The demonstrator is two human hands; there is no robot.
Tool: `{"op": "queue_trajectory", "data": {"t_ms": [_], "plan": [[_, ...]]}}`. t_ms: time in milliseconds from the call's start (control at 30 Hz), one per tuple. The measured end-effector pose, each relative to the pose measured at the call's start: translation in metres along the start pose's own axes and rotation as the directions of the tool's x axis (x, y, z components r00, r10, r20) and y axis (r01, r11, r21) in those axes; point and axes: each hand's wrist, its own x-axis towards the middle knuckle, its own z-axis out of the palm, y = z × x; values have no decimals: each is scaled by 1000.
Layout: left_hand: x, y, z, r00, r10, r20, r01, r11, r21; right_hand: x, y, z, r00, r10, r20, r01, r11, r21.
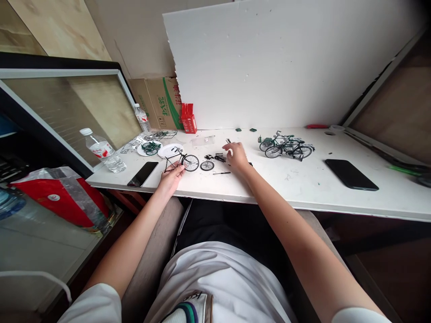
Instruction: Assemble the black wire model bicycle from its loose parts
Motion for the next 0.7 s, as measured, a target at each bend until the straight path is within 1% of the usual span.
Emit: {"op": "queue_trajectory", "data": {"t_ms": [67, 100, 133, 200, 267, 333, 533, 600, 700], "plan": [[-1, 1, 1, 1000, 0, -8, 0, 1000, 5, 3, -11, 8, 979, -107, 172, 112, 993, -23], [-2, 1, 1, 1000, -1, -11, 2, 1000, 10, 5, -15, 12, 965, -142, 222, 152, 988, -27], [-2, 2, 2, 1000, -3, -13, 4, 1000, 11, 8, -19, 17, 956, -153, 249, 165, 986, -29], [-3, 3, 2, 1000, -7, -15, 7, 1000, 9, 13, -23, 26, 951, -116, 285, 124, 992, -10], [-3, 3, 2, 1000, -8, -15, 8, 1000, 13, 16, -24, 31, 953, -61, 296, 60, 998, 12], [-3, 2, 2, 1000, -5, -10, 5, 1000, 19, 16, -23, 31, 957, -30, 287, 20, 999, 40], [1, -1, -2, 1000, 13, 6, -13, 1000, 17, 7, -23, 19, 981, 6, 195, -17, 998, 56], [2, -1, -3, 1000, 20, 4, -20, 1000, 16, 7, -22, 20, 979, 17, 202, -29, 998, 56], [2, -1, -5, 1000, 22, 5, -22, 1000, 10, 8, -21, 25, 968, 4, 253, -6, 1000, 4]]}}
